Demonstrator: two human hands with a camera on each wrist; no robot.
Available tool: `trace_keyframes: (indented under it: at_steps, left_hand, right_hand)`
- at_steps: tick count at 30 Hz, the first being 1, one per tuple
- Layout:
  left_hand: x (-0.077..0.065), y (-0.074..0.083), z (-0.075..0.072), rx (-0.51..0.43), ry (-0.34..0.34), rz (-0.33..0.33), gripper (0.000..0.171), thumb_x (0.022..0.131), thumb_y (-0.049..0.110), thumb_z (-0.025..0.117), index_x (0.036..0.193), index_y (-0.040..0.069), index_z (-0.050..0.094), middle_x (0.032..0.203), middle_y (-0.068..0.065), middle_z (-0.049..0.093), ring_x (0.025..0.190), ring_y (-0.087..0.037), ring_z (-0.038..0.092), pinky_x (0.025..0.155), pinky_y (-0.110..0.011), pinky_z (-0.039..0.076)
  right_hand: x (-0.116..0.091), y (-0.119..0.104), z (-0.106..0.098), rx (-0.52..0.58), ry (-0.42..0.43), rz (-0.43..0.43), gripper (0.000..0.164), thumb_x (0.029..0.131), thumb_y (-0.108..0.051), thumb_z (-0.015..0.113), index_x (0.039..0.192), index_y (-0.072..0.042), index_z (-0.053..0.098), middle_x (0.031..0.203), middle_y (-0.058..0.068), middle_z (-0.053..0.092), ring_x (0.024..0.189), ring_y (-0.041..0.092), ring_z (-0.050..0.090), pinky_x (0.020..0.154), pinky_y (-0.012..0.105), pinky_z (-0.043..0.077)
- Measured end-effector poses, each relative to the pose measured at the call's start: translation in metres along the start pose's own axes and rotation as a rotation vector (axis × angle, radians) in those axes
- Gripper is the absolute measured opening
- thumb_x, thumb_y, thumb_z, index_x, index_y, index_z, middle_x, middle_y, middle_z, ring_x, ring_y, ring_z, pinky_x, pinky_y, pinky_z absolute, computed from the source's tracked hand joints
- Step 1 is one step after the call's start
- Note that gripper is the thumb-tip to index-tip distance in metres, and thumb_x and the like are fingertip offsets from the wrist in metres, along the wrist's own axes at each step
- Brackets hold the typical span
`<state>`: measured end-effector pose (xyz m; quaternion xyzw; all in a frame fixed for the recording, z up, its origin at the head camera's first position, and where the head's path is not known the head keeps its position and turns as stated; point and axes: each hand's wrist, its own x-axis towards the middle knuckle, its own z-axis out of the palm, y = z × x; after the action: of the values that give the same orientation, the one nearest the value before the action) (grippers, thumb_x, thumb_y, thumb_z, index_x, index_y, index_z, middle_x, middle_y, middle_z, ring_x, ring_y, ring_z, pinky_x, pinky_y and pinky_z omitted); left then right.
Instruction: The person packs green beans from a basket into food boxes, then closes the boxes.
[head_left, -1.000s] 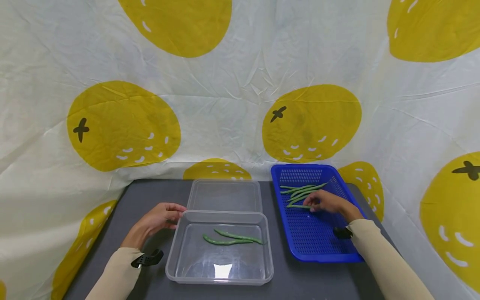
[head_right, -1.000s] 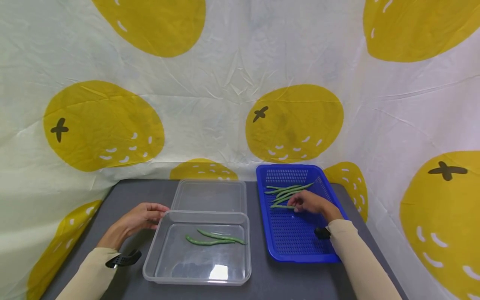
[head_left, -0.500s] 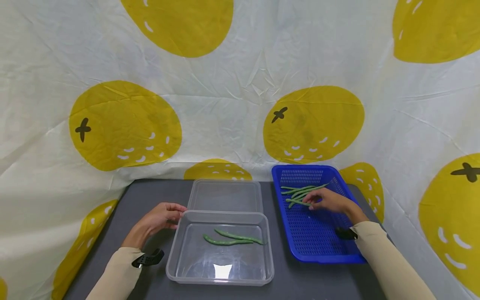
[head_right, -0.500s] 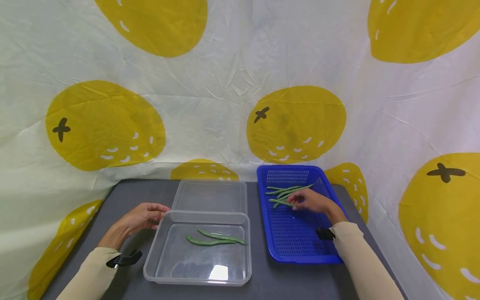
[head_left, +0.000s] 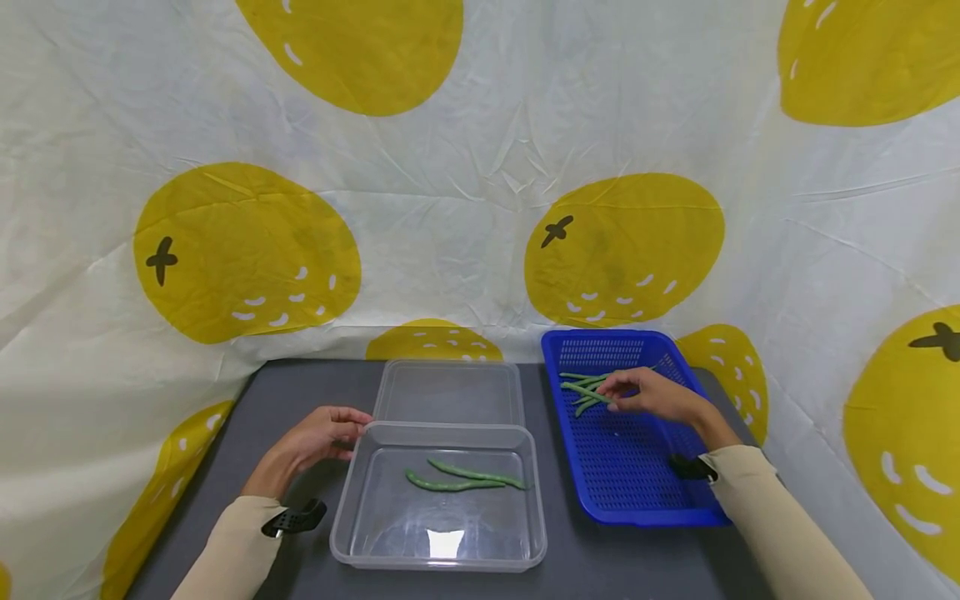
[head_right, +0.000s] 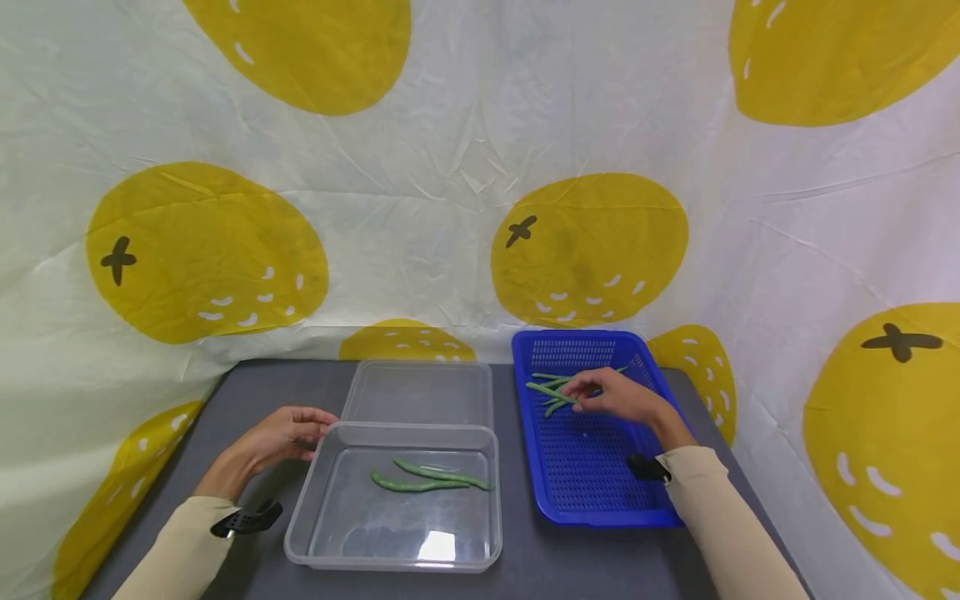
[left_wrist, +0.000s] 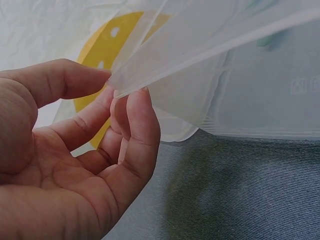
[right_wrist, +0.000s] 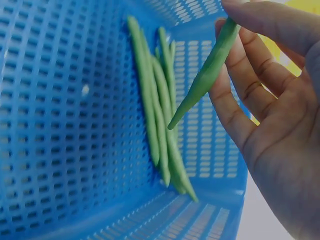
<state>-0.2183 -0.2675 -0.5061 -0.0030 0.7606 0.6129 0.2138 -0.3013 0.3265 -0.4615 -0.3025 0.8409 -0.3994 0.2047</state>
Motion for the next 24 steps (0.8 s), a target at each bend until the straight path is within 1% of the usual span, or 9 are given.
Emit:
trace_keyframes:
  at_steps: [3,6,9,13,14,16,19,22,24]
  left_hand:
    - [0.000,-0.001,-0.001,-0.002,-0.005,0.006,0.038,0.098,0.011,0.061,0.130,-0.009,0.060,0.117,-0.020,0.068,0.095,-0.023,0.064,0.077,-0.039,0.057]
    - [-0.001,-0.001,-0.001,-0.005,-0.014,0.010,0.039,0.098,0.011,0.061,0.131,-0.010,0.059,0.117,-0.020,0.068,0.095,-0.023,0.064,0.077,-0.039,0.057]
    - [-0.001,-0.001,-0.001,-0.006,-0.018,0.012,0.039,0.099,0.012,0.061,0.131,-0.010,0.059,0.117,-0.020,0.068,0.095,-0.023,0.064,0.077,-0.039,0.057]
    - [-0.001,-0.003,0.000,-0.003,-0.017,0.017,0.039,0.099,0.012,0.061,0.131,-0.010,0.059,0.117,-0.020,0.068,0.096,-0.023,0.064,0.078,-0.039,0.057]
    - [-0.001,-0.004,0.000,-0.003,-0.016,0.017,0.039,0.099,0.012,0.061,0.131,-0.010,0.060,0.117,-0.019,0.068,0.096,-0.023,0.064,0.078,-0.039,0.057]
    - [0.000,-0.005,-0.001,-0.001,-0.016,0.019,0.038,0.099,0.012,0.061,0.131,-0.010,0.059,0.116,-0.019,0.068,0.096,-0.023,0.064,0.078,-0.039,0.057]
    - [0.001,-0.007,-0.001,-0.003,-0.011,0.010,0.038,0.099,0.011,0.060,0.130,-0.009,0.060,0.116,-0.018,0.069,0.095,-0.023,0.065,0.077,-0.038,0.057]
    - [0.002,-0.009,-0.001,-0.006,-0.001,-0.001,0.038,0.098,0.011,0.060,0.131,-0.008,0.060,0.117,-0.018,0.068,0.095,-0.023,0.065,0.077,-0.038,0.057]
    - [0.003,-0.010,-0.001,-0.002,0.001,-0.002,0.038,0.098,0.011,0.060,0.131,-0.008,0.060,0.118,-0.019,0.068,0.095,-0.023,0.065,0.077,-0.038,0.057]
  right_hand:
    - [0.002,-0.008,0.003,0.019,0.011,-0.026,0.028,0.099,-0.009,0.065,0.126,-0.001,0.066,0.126,0.024,0.064,0.115,0.036,0.063,0.089,0.028,0.055]
    - [0.004,-0.018,0.007,0.017,0.019,-0.057,0.028,0.099,-0.010,0.065,0.125,-0.001,0.067,0.124,0.026,0.064,0.113,0.032,0.064,0.088,0.028,0.055]
    - [0.008,-0.028,0.013,0.015,0.013,-0.098,0.027,0.098,-0.012,0.066,0.123,-0.002,0.067,0.120,0.021,0.067,0.112,0.031,0.064,0.088,0.029,0.055]
    - [0.013,-0.039,0.023,0.031,-0.002,-0.147,0.026,0.098,-0.009,0.067,0.123,-0.003,0.067,0.116,0.012,0.069,0.107,0.027,0.066,0.086,0.031,0.056]
    - [0.014,-0.042,0.025,0.036,-0.004,-0.153,0.026,0.097,-0.008,0.067,0.122,-0.003,0.067,0.116,0.012,0.069,0.105,0.025,0.066,0.085,0.032,0.057]
    - [0.017,-0.048,0.030,0.041,-0.008,-0.170,0.026,0.097,-0.007,0.067,0.122,-0.002,0.067,0.115,0.015,0.068,0.102,0.022,0.066,0.084,0.033,0.057]
    - [0.021,-0.057,0.039,0.049,-0.022,-0.192,0.026,0.096,-0.006,0.068,0.122,-0.001,0.068,0.114,0.019,0.067,0.099,0.023,0.065,0.084,0.034,0.057]
    - [0.025,-0.066,0.047,0.058,-0.046,-0.221,0.026,0.096,-0.006,0.068,0.121,0.000,0.068,0.111,0.016,0.067,0.097,0.025,0.065,0.085,0.036,0.057]
    - [0.028,-0.072,0.053,0.059,-0.062,-0.239,0.026,0.096,-0.007,0.068,0.121,-0.003,0.068,0.109,0.013,0.067,0.096,0.024,0.065,0.085,0.037,0.058]
